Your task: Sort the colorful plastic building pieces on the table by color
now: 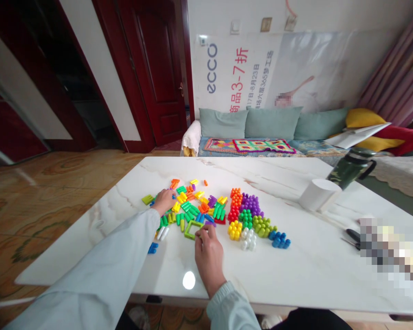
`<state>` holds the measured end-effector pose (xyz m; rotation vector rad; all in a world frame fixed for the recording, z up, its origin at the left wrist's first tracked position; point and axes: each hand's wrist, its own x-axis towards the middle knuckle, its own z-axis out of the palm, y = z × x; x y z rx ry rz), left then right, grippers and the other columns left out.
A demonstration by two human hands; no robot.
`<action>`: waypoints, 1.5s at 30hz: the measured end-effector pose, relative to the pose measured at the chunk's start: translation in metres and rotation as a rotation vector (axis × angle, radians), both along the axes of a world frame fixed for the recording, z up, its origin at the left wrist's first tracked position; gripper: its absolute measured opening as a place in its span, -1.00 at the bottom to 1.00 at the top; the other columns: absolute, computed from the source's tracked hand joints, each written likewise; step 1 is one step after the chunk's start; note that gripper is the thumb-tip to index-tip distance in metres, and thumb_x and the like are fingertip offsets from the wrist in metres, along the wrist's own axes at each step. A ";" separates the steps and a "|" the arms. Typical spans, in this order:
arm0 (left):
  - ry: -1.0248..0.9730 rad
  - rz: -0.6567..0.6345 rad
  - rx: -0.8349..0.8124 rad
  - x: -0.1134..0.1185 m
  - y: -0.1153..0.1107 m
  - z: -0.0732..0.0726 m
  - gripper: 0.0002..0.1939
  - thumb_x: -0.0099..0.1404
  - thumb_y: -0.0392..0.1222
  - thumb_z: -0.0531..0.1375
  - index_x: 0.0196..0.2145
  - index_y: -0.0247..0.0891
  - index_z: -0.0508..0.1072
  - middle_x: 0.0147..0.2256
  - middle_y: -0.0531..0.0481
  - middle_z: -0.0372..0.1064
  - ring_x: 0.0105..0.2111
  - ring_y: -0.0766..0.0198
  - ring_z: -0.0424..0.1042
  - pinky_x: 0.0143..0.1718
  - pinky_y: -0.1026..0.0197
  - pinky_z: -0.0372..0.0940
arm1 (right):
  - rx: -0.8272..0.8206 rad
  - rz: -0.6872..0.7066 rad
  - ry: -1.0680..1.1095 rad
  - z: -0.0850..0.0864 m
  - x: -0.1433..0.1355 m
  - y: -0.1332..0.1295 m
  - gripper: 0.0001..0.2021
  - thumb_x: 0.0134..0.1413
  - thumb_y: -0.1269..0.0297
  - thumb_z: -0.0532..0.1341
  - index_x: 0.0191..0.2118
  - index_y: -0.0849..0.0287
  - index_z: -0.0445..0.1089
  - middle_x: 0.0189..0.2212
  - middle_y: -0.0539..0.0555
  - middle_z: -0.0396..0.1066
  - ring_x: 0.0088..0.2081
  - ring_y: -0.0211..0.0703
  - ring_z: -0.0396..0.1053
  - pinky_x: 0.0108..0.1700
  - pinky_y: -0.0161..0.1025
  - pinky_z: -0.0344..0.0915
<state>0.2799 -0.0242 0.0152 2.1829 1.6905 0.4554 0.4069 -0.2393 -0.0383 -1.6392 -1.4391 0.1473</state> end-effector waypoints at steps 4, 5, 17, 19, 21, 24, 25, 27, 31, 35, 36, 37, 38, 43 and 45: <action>-0.297 0.089 0.040 -0.006 -0.008 0.011 -0.76 0.32 -0.16 0.22 -0.07 -0.24 0.43 0.00 -0.16 0.36 0.00 0.07 0.38 0.00 0.02 0.33 | 0.009 -0.002 0.003 -0.001 0.001 0.000 -0.82 0.21 0.38 0.05 -0.31 0.15 0.39 -0.22 0.10 0.38 -0.34 -0.22 0.42 -0.29 -0.31 0.30; -0.393 0.110 0.055 -0.007 -0.014 0.014 -0.78 0.29 -0.18 0.23 -0.10 -0.24 0.44 -0.02 -0.16 0.37 0.03 0.06 0.37 0.03 0.04 0.30 | 0.016 -0.002 0.013 -0.001 0.001 0.001 -0.83 0.21 0.37 0.05 -0.30 0.15 0.39 -0.22 0.10 0.39 -0.34 -0.22 0.42 -0.29 -0.31 0.31; -1.428 -0.028 -0.379 0.007 -0.180 -0.024 -0.59 0.09 0.01 0.37 -0.23 -0.27 0.37 -0.24 -0.06 0.49 -0.24 0.22 0.53 -0.19 0.18 0.44 | 0.286 0.132 0.326 0.005 -0.003 -0.010 -0.65 0.21 0.29 0.18 0.10 0.10 0.23 -0.08 0.14 0.36 -0.25 -0.20 0.40 -0.30 -0.26 0.40; -1.589 -0.023 -0.504 0.006 -0.187 -0.031 -0.59 0.06 -0.08 0.41 -0.21 -0.26 0.39 -0.23 -0.03 0.50 -0.24 0.27 0.52 -0.19 0.24 0.42 | 0.322 0.173 0.283 0.007 -0.004 -0.011 -0.72 0.21 0.34 0.17 0.04 0.08 0.31 -0.08 0.14 0.36 -0.17 -0.16 0.41 -0.25 -0.24 0.41; -1.646 -0.031 -0.557 0.004 -0.188 -0.036 -0.61 0.07 -0.12 0.41 -0.20 -0.26 0.40 -0.23 -0.02 0.49 -0.24 0.30 0.51 -0.19 0.27 0.41 | 0.330 0.223 0.240 0.008 -0.003 -0.012 -0.77 0.22 0.39 0.16 -0.02 0.07 0.37 -0.10 0.14 0.37 -0.11 -0.12 0.39 -0.18 -0.22 0.40; -1.563 -0.053 -0.543 0.000 -0.186 -0.038 -0.67 0.12 -0.11 0.39 -0.22 -0.26 0.41 -0.25 -0.01 0.48 -0.25 0.28 0.50 -0.21 0.26 0.41 | 0.328 0.257 0.228 0.010 -0.003 -0.013 -0.79 0.22 0.42 0.15 -0.07 0.08 0.42 -0.15 0.12 0.39 -0.11 -0.12 0.40 -0.15 -0.21 0.39; -1.513 -0.055 -0.527 -0.001 -0.185 -0.038 -0.69 0.14 -0.09 0.37 -0.23 -0.26 0.41 -0.27 -0.01 0.47 -0.26 0.27 0.50 -0.24 0.26 0.41 | 0.328 0.257 0.233 0.010 -0.003 -0.013 -0.80 0.22 0.42 0.15 -0.08 0.08 0.42 -0.17 0.12 0.39 -0.14 -0.13 0.40 -0.18 -0.22 0.39; -1.415 -0.062 -0.482 -0.002 -0.186 -0.038 -0.72 0.19 -0.05 0.33 -0.25 -0.27 0.42 -0.31 0.00 0.45 -0.29 0.27 0.49 -0.28 0.26 0.41 | 0.326 0.258 0.246 0.009 -0.002 -0.014 -0.81 0.21 0.42 0.16 -0.11 0.09 0.44 -0.21 0.11 0.40 -0.20 -0.15 0.41 -0.24 -0.25 0.38; -1.254 -0.106 -0.382 -0.002 -0.190 -0.041 -0.70 0.27 0.02 0.24 -0.25 -0.30 0.44 -0.37 -0.03 0.44 -0.32 0.24 0.48 -0.29 0.25 0.40 | 0.323 0.223 0.267 0.007 -0.001 -0.016 -0.83 0.20 0.40 0.19 -0.11 0.10 0.45 -0.27 0.08 0.42 -0.27 -0.18 0.41 -0.29 -0.27 0.39; -1.074 -0.200 -0.330 0.001 -0.191 -0.047 -0.70 0.29 0.02 0.20 -0.26 -0.31 0.46 -0.39 -0.07 0.48 -0.34 0.21 0.48 -0.32 0.24 0.37 | 0.308 0.146 0.249 0.008 0.004 -0.027 -0.80 0.23 0.40 0.15 -0.10 0.09 0.46 -0.26 0.09 0.42 -0.23 -0.16 0.42 -0.23 -0.23 0.41; -1.026 -0.226 -0.312 0.002 -0.191 -0.049 -0.71 0.29 0.01 0.20 -0.26 -0.31 0.48 -0.39 -0.07 0.49 -0.35 0.21 0.48 -0.31 0.24 0.36 | 0.307 0.119 0.233 0.009 0.008 -0.031 -0.80 0.23 0.40 0.14 -0.10 0.09 0.46 -0.26 0.10 0.42 -0.22 -0.16 0.42 -0.23 -0.23 0.41; -0.981 -0.249 -0.291 0.003 -0.190 -0.051 -0.72 0.28 -0.01 0.21 -0.27 -0.31 0.49 -0.38 -0.08 0.50 -0.35 0.21 0.48 -0.31 0.24 0.35 | 0.312 0.083 0.214 0.011 0.014 -0.036 -0.81 0.23 0.40 0.15 -0.10 0.10 0.46 -0.25 0.10 0.43 -0.22 -0.15 0.43 -0.24 -0.23 0.41; -0.942 -0.267 -0.269 0.004 -0.189 -0.052 -0.73 0.28 -0.02 0.21 -0.27 -0.31 0.50 -0.37 -0.08 0.51 -0.36 0.20 0.48 -0.30 0.24 0.35 | 0.321 0.037 0.191 0.013 0.021 -0.042 -0.82 0.22 0.39 0.17 -0.11 0.11 0.46 -0.25 0.10 0.44 -0.23 -0.15 0.43 -0.26 -0.24 0.41; -0.876 -0.293 -0.231 0.005 -0.186 -0.057 -0.71 0.28 -0.01 0.19 -0.29 -0.34 0.51 -0.38 -0.11 0.53 -0.35 0.16 0.50 -0.29 0.22 0.36 | 0.382 -0.229 0.020 0.038 0.083 -0.073 -0.91 0.16 0.33 0.24 -0.21 0.15 0.45 -0.29 0.08 0.46 -0.30 -0.17 0.40 -0.37 -0.26 0.35; -0.879 -0.296 -0.240 0.004 -0.187 -0.057 -0.70 0.29 0.00 0.18 -0.29 -0.34 0.51 -0.37 -0.12 0.53 -0.34 0.15 0.50 -0.28 0.21 0.37 | 0.393 -0.347 -0.087 0.050 0.113 -0.082 -0.91 0.16 0.29 0.24 -0.25 0.15 0.46 -0.31 0.07 0.46 -0.32 -0.17 0.38 -0.36 -0.24 0.32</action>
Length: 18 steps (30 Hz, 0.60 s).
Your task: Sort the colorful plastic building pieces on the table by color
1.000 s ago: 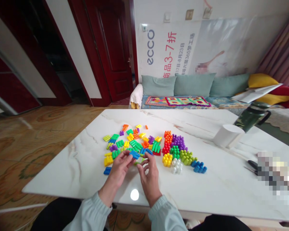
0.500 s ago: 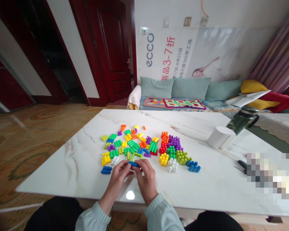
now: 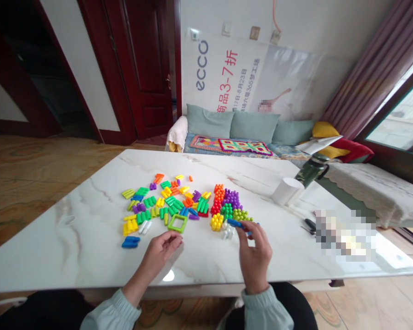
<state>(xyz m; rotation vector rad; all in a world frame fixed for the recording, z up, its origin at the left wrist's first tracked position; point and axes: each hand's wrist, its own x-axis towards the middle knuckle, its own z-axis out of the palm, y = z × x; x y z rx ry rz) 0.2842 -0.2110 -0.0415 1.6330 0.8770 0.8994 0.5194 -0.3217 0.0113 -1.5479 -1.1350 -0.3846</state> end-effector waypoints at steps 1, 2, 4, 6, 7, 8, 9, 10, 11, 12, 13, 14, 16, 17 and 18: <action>0.000 -0.003 -0.001 0.000 0.000 0.001 -0.69 0.29 0.00 0.18 -0.29 -0.34 0.50 -0.37 -0.12 0.53 -0.34 0.15 0.50 -0.28 0.21 0.37 | -0.014 -0.057 -0.045 0.005 0.014 -0.003 -0.90 0.16 0.26 0.25 -0.26 0.16 0.46 -0.31 0.07 0.46 -0.31 -0.15 0.37 -0.35 -0.23 0.31; 0.001 -0.004 -0.002 0.000 -0.001 0.001 -0.69 0.28 0.00 0.18 -0.29 -0.34 0.50 -0.37 -0.12 0.53 -0.33 0.15 0.51 -0.27 0.21 0.37 | -0.040 -0.107 -0.093 0.008 0.026 -0.005 -0.88 0.16 0.23 0.24 -0.27 0.15 0.47 -0.31 0.08 0.45 -0.29 -0.13 0.36 -0.34 -0.21 0.31; 0.003 -0.005 -0.003 0.000 -0.001 0.002 -0.70 0.28 0.00 0.18 -0.30 -0.33 0.50 -0.37 -0.12 0.53 -0.33 0.14 0.51 -0.26 0.21 0.37 | -0.122 -0.181 -0.208 0.011 0.045 -0.007 -0.84 0.16 0.19 0.23 -0.28 0.14 0.50 -0.30 0.08 0.45 -0.26 -0.08 0.33 -0.30 -0.18 0.29; 0.004 -0.006 -0.004 0.000 -0.001 0.002 -0.70 0.28 0.00 0.18 -0.31 -0.33 0.50 -0.38 -0.11 0.53 -0.33 0.15 0.51 -0.27 0.21 0.38 | -0.209 -0.208 -0.333 0.009 0.058 -0.006 -0.82 0.17 0.16 0.22 -0.31 0.11 0.53 -0.27 0.10 0.45 -0.21 -0.04 0.30 -0.23 -0.13 0.28; 0.005 -0.007 -0.004 0.001 -0.001 0.002 -0.70 0.28 0.00 0.18 -0.31 -0.33 0.50 -0.38 -0.11 0.53 -0.34 0.15 0.51 -0.27 0.22 0.38 | -0.247 -0.204 -0.391 0.007 0.063 -0.005 -0.81 0.17 0.17 0.21 -0.32 0.10 0.54 -0.23 0.11 0.44 -0.18 -0.01 0.28 -0.18 -0.10 0.28; 0.005 -0.007 -0.005 0.001 -0.001 0.002 -0.71 0.28 0.00 0.18 -0.31 -0.33 0.50 -0.38 -0.11 0.53 -0.34 0.15 0.51 -0.27 0.22 0.38 | -0.280 -0.195 -0.437 0.005 0.065 -0.005 -0.80 0.17 0.18 0.20 -0.34 0.09 0.55 -0.19 0.12 0.43 -0.15 0.01 0.27 -0.14 -0.08 0.26; 0.006 -0.008 -0.005 0.001 0.000 0.001 -0.71 0.28 -0.01 0.18 -0.31 -0.33 0.49 -0.38 -0.11 0.53 -0.34 0.15 0.51 -0.27 0.22 0.38 | -0.311 -0.185 -0.473 0.002 0.067 -0.004 -0.80 0.17 0.20 0.20 -0.36 0.08 0.56 -0.16 0.12 0.42 -0.12 0.03 0.25 -0.11 -0.06 0.25; 0.008 -0.006 -0.005 0.001 0.000 0.001 -0.71 0.28 -0.01 0.18 -0.31 -0.33 0.49 -0.38 -0.11 0.53 -0.34 0.15 0.51 -0.28 0.22 0.38 | -0.344 -0.181 -0.497 0.000 0.067 -0.003 -0.80 0.16 0.22 0.20 -0.37 0.06 0.57 -0.13 0.13 0.41 -0.09 0.05 0.24 -0.10 -0.04 0.23; 0.010 -0.006 -0.006 0.002 0.001 0.000 -0.71 0.28 -0.01 0.18 -0.31 -0.32 0.49 -0.38 -0.11 0.53 -0.34 0.14 0.52 -0.28 0.22 0.38 | -0.377 -0.186 -0.513 -0.002 0.066 -0.002 -0.80 0.16 0.24 0.20 -0.38 0.05 0.57 -0.10 0.13 0.40 -0.07 0.07 0.22 -0.10 -0.04 0.22; 0.012 -0.006 -0.006 0.002 0.001 0.000 -0.71 0.28 -0.01 0.18 -0.31 -0.32 0.49 -0.38 -0.11 0.53 -0.33 0.14 0.52 -0.27 0.22 0.39 | -0.408 -0.198 -0.523 -0.004 0.065 -0.002 -0.80 0.16 0.26 0.19 -0.39 0.04 0.58 -0.09 0.12 0.39 -0.05 0.09 0.21 -0.11 -0.03 0.20; 0.013 -0.006 -0.005 0.002 0.001 -0.001 -0.71 0.29 -0.01 0.18 -0.31 -0.32 0.50 -0.38 -0.11 0.53 -0.33 0.14 0.52 -0.27 0.22 0.39 | -0.434 -0.213 -0.529 -0.005 0.064 -0.001 -0.80 0.15 0.27 0.19 -0.39 0.03 0.58 -0.08 0.12 0.39 -0.03 0.10 0.20 -0.12 -0.03 0.19; 0.015 -0.005 -0.005 0.002 0.001 -0.001 -0.71 0.29 0.00 0.18 -0.30 -0.32 0.50 -0.38 -0.11 0.53 -0.33 0.14 0.52 -0.27 0.22 0.39 | -0.453 -0.225 -0.534 -0.006 0.063 -0.001 -0.80 0.15 0.28 0.19 -0.39 0.03 0.58 -0.07 0.12 0.38 -0.02 0.11 0.19 -0.13 -0.03 0.17; 0.018 -0.005 -0.003 0.002 0.001 -0.002 -0.71 0.29 -0.01 0.18 -0.29 -0.32 0.50 -0.38 -0.11 0.54 -0.33 0.14 0.52 -0.27 0.22 0.39 | -0.482 -0.241 -0.538 -0.007 0.061 0.000 -0.80 0.15 0.28 0.20 -0.39 0.02 0.58 -0.07 0.12 0.39 0.00 0.12 0.18 -0.14 -0.04 0.15; 0.020 -0.005 -0.002 0.002 0.001 -0.002 -0.71 0.29 -0.01 0.18 -0.29 -0.31 0.50 -0.37 -0.11 0.54 -0.33 0.14 0.52 -0.27 0.22 0.39 | -0.495 -0.243 -0.537 -0.007 0.061 0.001 -0.81 0.14 0.28 0.20 -0.39 0.02 0.58 -0.08 0.12 0.39 0.00 0.12 0.18 -0.14 -0.04 0.15; 0.021 -0.004 -0.001 0.001 0.001 -0.003 -0.72 0.29 -0.01 0.18 -0.29 -0.31 0.50 -0.37 -0.11 0.54 -0.33 0.14 0.52 -0.27 0.22 0.40 | -0.509 -0.244 -0.537 -0.007 0.061 0.001 -0.81 0.14 0.28 0.20 -0.39 0.01 0.58 -0.08 0.12 0.39 0.01 0.12 0.17 -0.14 -0.04 0.14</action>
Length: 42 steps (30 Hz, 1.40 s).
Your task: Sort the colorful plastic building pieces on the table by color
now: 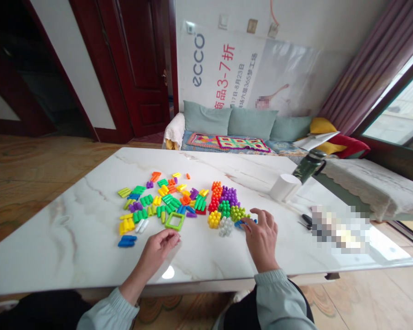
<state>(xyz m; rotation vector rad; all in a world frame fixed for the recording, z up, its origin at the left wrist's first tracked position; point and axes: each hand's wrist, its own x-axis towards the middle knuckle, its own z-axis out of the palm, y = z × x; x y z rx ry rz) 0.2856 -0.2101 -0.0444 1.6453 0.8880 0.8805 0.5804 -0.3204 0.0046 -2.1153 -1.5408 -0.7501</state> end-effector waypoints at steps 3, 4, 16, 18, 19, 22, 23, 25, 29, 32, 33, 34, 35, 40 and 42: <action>-0.005 0.002 0.000 -0.001 0.000 -0.001 -0.72 0.29 -0.01 0.18 -0.29 -0.31 0.50 -0.36 -0.10 0.54 -0.32 0.15 0.53 -0.27 0.23 0.40 | -0.037 -0.006 0.003 0.000 0.001 0.001 -0.82 0.14 0.28 0.21 -0.37 0.00 0.58 -0.07 0.12 0.38 0.02 0.12 0.16 -0.13 -0.04 0.13; -0.008 0.003 0.000 -0.001 0.000 -0.002 -0.72 0.29 -0.01 0.18 -0.29 -0.30 0.50 -0.36 -0.10 0.54 -0.32 0.15 0.53 -0.27 0.23 0.40 | -0.043 -0.007 0.001 0.001 0.002 0.001 -0.83 0.14 0.28 0.21 -0.37 0.00 0.59 -0.07 0.12 0.39 0.02 0.12 0.16 -0.12 -0.04 0.12; -0.023 0.006 -0.022 0.000 -0.002 0.002 -0.71 0.28 -0.01 0.19 -0.29 -0.32 0.51 -0.36 -0.10 0.54 -0.32 0.15 0.52 -0.25 0.22 0.40 | -0.082 0.033 -0.057 0.000 0.007 0.002 -0.85 0.11 0.33 0.24 -0.37 0.00 0.58 -0.09 0.11 0.40 0.04 0.13 0.16 -0.06 0.01 0.11; -0.024 0.006 -0.020 0.000 -0.002 0.002 -0.72 0.28 -0.01 0.19 -0.30 -0.31 0.51 -0.37 -0.10 0.54 -0.32 0.15 0.52 -0.26 0.23 0.40 | -0.088 0.040 -0.058 -0.001 0.009 0.002 -0.85 0.10 0.34 0.24 -0.36 -0.01 0.57 -0.10 0.11 0.40 0.03 0.12 0.16 -0.05 0.02 0.11; -0.025 0.007 -0.018 0.000 -0.002 0.003 -0.72 0.27 -0.02 0.20 -0.30 -0.31 0.51 -0.37 -0.10 0.54 -0.32 0.15 0.52 -0.27 0.23 0.39 | -0.088 0.042 -0.056 -0.001 0.010 0.002 -0.85 0.10 0.34 0.24 -0.36 -0.01 0.57 -0.10 0.11 0.40 0.03 0.12 0.17 -0.05 0.03 0.11; -0.023 0.013 0.001 0.000 -0.002 0.006 -0.74 0.28 -0.04 0.19 -0.32 -0.32 0.51 -0.39 -0.10 0.54 -0.34 0.16 0.52 -0.30 0.25 0.37 | -0.066 0.049 -0.042 -0.001 0.011 -0.001 -0.86 0.10 0.32 0.24 -0.35 0.00 0.57 -0.11 0.12 0.41 0.03 0.14 0.17 -0.04 0.05 0.11; -0.021 0.016 0.007 0.000 -0.003 0.008 -0.75 0.28 -0.05 0.19 -0.32 -0.32 0.51 -0.39 -0.10 0.54 -0.35 0.17 0.51 -0.31 0.25 0.36 | -0.038 0.051 -0.032 0.000 0.008 -0.001 -0.86 0.12 0.31 0.23 -0.33 0.00 0.56 -0.11 0.12 0.41 0.02 0.15 0.18 -0.04 0.05 0.12; -0.014 0.026 0.013 0.001 -0.004 0.011 -0.76 0.27 -0.07 0.19 -0.34 -0.32 0.51 -0.41 -0.10 0.54 -0.37 0.18 0.51 -0.32 0.26 0.35 | 0.076 0.059 0.013 0.002 -0.004 -0.002 -0.86 0.15 0.26 0.21 -0.28 0.02 0.55 -0.12 0.13 0.41 0.00 0.15 0.21 -0.05 0.07 0.15; -0.003 0.045 0.017 0.002 -0.004 0.013 -0.76 0.28 -0.08 0.19 -0.35 -0.32 0.52 -0.41 -0.09 0.54 -0.38 0.18 0.51 -0.32 0.27 0.35 | 0.244 0.279 0.268 0.000 -0.067 0.008 -0.85 0.20 0.24 0.18 -0.20 0.07 0.50 -0.16 0.13 0.42 -0.11 0.01 0.33 -0.04 -0.02 0.25; -0.002 0.063 0.027 0.002 -0.005 0.013 -0.74 0.30 -0.07 0.16 -0.33 -0.32 0.51 -0.42 -0.07 0.53 -0.39 0.20 0.51 -0.34 0.28 0.35 | 0.095 0.512 0.548 -0.010 -0.123 0.025 -0.82 0.25 0.29 0.11 -0.15 0.10 0.46 -0.14 0.13 0.39 -0.21 -0.14 0.41 -0.21 -0.22 0.35; -0.001 0.069 0.035 0.001 -0.005 0.014 -0.74 0.31 -0.07 0.15 -0.33 -0.32 0.51 -0.42 -0.07 0.52 -0.39 0.20 0.50 -0.34 0.27 0.35 | 0.042 0.534 0.619 -0.014 -0.137 0.033 -0.82 0.25 0.30 0.10 -0.15 0.11 0.45 -0.17 0.12 0.40 -0.26 -0.17 0.42 -0.26 -0.25 0.36; 0.000 0.074 0.045 0.000 -0.005 0.014 -0.74 0.31 -0.07 0.15 -0.33 -0.32 0.51 -0.41 -0.06 0.52 -0.39 0.20 0.49 -0.33 0.27 0.35 | 0.004 0.544 0.679 -0.019 -0.148 0.040 -0.81 0.24 0.31 0.10 -0.15 0.12 0.45 -0.19 0.11 0.41 -0.30 -0.18 0.42 -0.29 -0.27 0.36; 0.001 0.079 0.057 0.000 -0.006 0.015 -0.75 0.32 -0.08 0.15 -0.33 -0.31 0.51 -0.40 -0.06 0.52 -0.38 0.20 0.49 -0.31 0.27 0.35 | -0.022 0.539 0.725 -0.023 -0.156 0.046 -0.81 0.23 0.32 0.10 -0.16 0.13 0.45 -0.23 0.11 0.43 -0.33 -0.19 0.43 -0.31 -0.28 0.36; 0.011 0.100 0.094 -0.002 -0.008 0.016 -0.77 0.32 -0.10 0.15 -0.33 -0.30 0.53 -0.38 -0.07 0.53 -0.36 0.20 0.49 -0.28 0.26 0.35 | -0.077 0.432 0.808 -0.043 -0.161 0.065 -0.81 0.19 0.32 0.10 -0.21 0.17 0.46 -0.32 0.10 0.49 -0.33 -0.12 0.46 -0.28 -0.24 0.35; 0.019 0.104 0.099 -0.001 -0.007 0.016 -0.77 0.32 -0.10 0.15 -0.33 -0.29 0.53 -0.39 -0.07 0.53 -0.37 0.20 0.49 -0.30 0.27 0.35 | -0.078 0.417 0.822 -0.047 -0.159 0.066 -0.81 0.18 0.31 0.10 -0.24 0.16 0.46 -0.33 0.10 0.51 -0.33 -0.11 0.47 -0.28 -0.24 0.35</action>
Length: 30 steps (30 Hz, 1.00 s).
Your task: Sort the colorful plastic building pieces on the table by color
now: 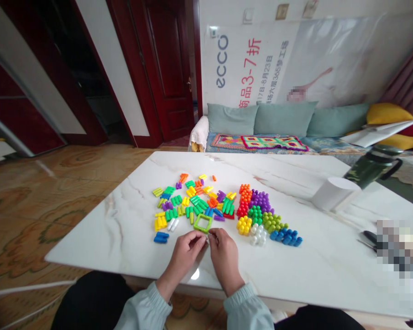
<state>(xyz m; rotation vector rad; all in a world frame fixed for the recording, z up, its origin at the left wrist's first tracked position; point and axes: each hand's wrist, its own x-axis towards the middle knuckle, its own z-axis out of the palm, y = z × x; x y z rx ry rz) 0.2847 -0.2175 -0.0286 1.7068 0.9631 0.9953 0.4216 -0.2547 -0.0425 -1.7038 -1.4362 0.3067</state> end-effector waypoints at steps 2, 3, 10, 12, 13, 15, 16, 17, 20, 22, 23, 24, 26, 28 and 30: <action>0.010 0.001 0.003 0.001 0.001 0.000 -0.77 0.32 -0.10 0.14 -0.33 -0.29 0.53 -0.39 -0.08 0.53 -0.37 0.19 0.49 -0.32 0.27 0.35 | 0.012 0.013 0.012 -0.001 0.001 -0.001 -0.80 0.18 0.30 0.09 -0.27 0.15 0.47 -0.35 0.09 0.51 -0.34 -0.11 0.47 -0.29 -0.25 0.35; 0.015 0.002 0.006 0.001 0.002 0.000 -0.77 0.32 -0.11 0.14 -0.34 -0.29 0.53 -0.38 -0.08 0.54 -0.37 0.19 0.49 -0.32 0.27 0.35 | 0.021 0.022 0.015 0.000 0.001 -0.002 -0.80 0.18 0.29 0.09 -0.28 0.14 0.47 -0.36 0.09 0.51 -0.34 -0.12 0.46 -0.29 -0.25 0.34; 0.054 -0.009 0.044 0.002 0.001 -0.002 -0.85 0.28 -0.19 0.18 -0.31 -0.26 0.54 -0.33 -0.09 0.55 -0.32 0.16 0.50 -0.24 0.23 0.35 | 0.015 0.024 0.043 0.004 -0.001 -0.003 -0.81 0.15 0.33 0.09 -0.32 0.13 0.47 -0.38 0.07 0.51 -0.35 -0.12 0.45 -0.29 -0.26 0.33; 0.058 -0.015 0.051 0.002 0.001 -0.003 -0.85 0.28 -0.21 0.17 -0.30 -0.26 0.55 -0.31 -0.09 0.55 -0.30 0.16 0.50 -0.23 0.22 0.35 | 0.020 0.024 0.043 0.004 -0.001 -0.003 -0.81 0.15 0.32 0.09 -0.33 0.13 0.46 -0.39 0.08 0.50 -0.36 -0.12 0.45 -0.30 -0.26 0.33; 0.059 -0.016 0.053 0.002 0.000 -0.004 -0.85 0.28 -0.22 0.16 -0.29 -0.25 0.55 -0.31 -0.09 0.55 -0.30 0.16 0.50 -0.23 0.22 0.35 | 0.023 0.024 0.042 0.005 -0.001 -0.003 -0.82 0.15 0.32 0.10 -0.33 0.13 0.46 -0.39 0.08 0.50 -0.36 -0.12 0.45 -0.30 -0.26 0.32; 0.058 -0.019 0.057 0.002 0.000 -0.004 -0.84 0.28 -0.23 0.15 -0.29 -0.25 0.55 -0.30 -0.09 0.55 -0.29 0.16 0.50 -0.22 0.22 0.36 | 0.027 0.021 0.044 0.005 -0.002 -0.003 -0.82 0.15 0.32 0.10 -0.35 0.13 0.46 -0.41 0.07 0.50 -0.38 -0.13 0.45 -0.31 -0.27 0.32; 0.058 -0.021 0.058 0.001 0.000 -0.005 -0.84 0.28 -0.24 0.15 -0.29 -0.25 0.54 -0.30 -0.10 0.55 -0.29 0.16 0.50 -0.22 0.22 0.36 | 0.027 0.021 0.046 0.005 -0.002 -0.003 -0.82 0.15 0.33 0.10 -0.35 0.13 0.46 -0.41 0.07 0.49 -0.38 -0.13 0.45 -0.31 -0.28 0.32; 0.057 -0.023 0.060 0.001 0.000 -0.005 -0.84 0.27 -0.25 0.15 -0.29 -0.25 0.54 -0.30 -0.09 0.55 -0.29 0.16 0.50 -0.22 0.21 0.36 | 0.027 0.020 0.049 0.005 -0.002 -0.003 -0.82 0.15 0.33 0.10 -0.35 0.13 0.46 -0.41 0.06 0.49 -0.38 -0.13 0.45 -0.31 -0.28 0.31; 0.056 -0.030 0.062 0.001 0.000 -0.004 -0.85 0.27 -0.27 0.14 -0.30 -0.24 0.54 -0.30 -0.08 0.55 -0.29 0.16 0.50 -0.20 0.21 0.37 | 0.023 0.024 0.053 0.005 -0.002 -0.003 -0.81 0.15 0.34 0.10 -0.34 0.12 0.47 -0.40 0.06 0.49 -0.37 -0.13 0.44 -0.30 -0.28 0.31; 0.053 -0.030 0.061 0.001 0.000 -0.004 -0.85 0.27 -0.28 0.14 -0.31 -0.24 0.54 -0.30 -0.08 0.55 -0.28 0.17 0.51 -0.19 0.21 0.37 | 0.019 0.027 0.054 0.005 -0.002 -0.004 -0.81 0.15 0.35 0.10 -0.34 0.12 0.47 -0.40 0.06 0.49 -0.36 -0.13 0.44 -0.29 -0.28 0.31; 0.050 -0.029 0.059 0.001 0.000 -0.003 -0.85 0.27 -0.27 0.14 -0.30 -0.24 0.53 -0.30 -0.07 0.55 -0.29 0.17 0.51 -0.20 0.22 0.37 | 0.018 0.027 0.055 0.005 -0.002 -0.004 -0.81 0.15 0.35 0.10 -0.33 0.12 0.47 -0.40 0.06 0.49 -0.36 -0.13 0.44 -0.29 -0.28 0.31; 0.045 -0.026 0.057 0.001 0.000 -0.003 -0.85 0.28 -0.26 0.14 -0.29 -0.25 0.53 -0.30 -0.07 0.55 -0.29 0.18 0.51 -0.20 0.22 0.38 | 0.015 0.028 0.056 0.005 -0.002 -0.004 -0.81 0.15 0.35 0.10 -0.33 0.12 0.47 -0.40 0.05 0.49 -0.36 -0.14 0.43 -0.29 -0.28 0.30; 0.032 -0.019 0.054 0.000 -0.002 -0.002 -0.84 0.30 -0.23 0.13 -0.28 -0.25 0.53 -0.31 -0.07 0.55 -0.31 0.19 0.52 -0.23 0.24 0.38 | 0.011 0.028 0.053 0.005 -0.002 -0.004 -0.81 0.15 0.35 0.10 -0.33 0.13 0.47 -0.39 0.05 0.49 -0.36 -0.14 0.43 -0.29 -0.28 0.30; 0.046 -0.016 0.071 -0.003 -0.005 -0.002 -0.83 0.32 -0.21 0.12 -0.28 -0.25 0.52 -0.32 -0.07 0.55 -0.35 0.20 0.51 -0.28 0.26 0.38 | 0.015 0.026 0.050 0.004 -0.001 -0.004 -0.81 0.16 0.34 0.09 -0.32 0.13 0.47 -0.39 0.06 0.49 -0.36 -0.13 0.44 -0.28 -0.28 0.30; 0.102 -0.010 0.143 -0.010 -0.011 -0.001 -0.83 0.33 -0.20 0.12 -0.29 -0.23 0.52 -0.35 -0.06 0.53 -0.37 0.21 0.49 -0.33 0.27 0.36 | 0.021 0.027 0.048 0.004 -0.001 -0.004 -0.80 0.17 0.34 0.08 -0.32 0.13 0.47 -0.39 0.06 0.49 -0.35 -0.13 0.44 -0.28 -0.27 0.30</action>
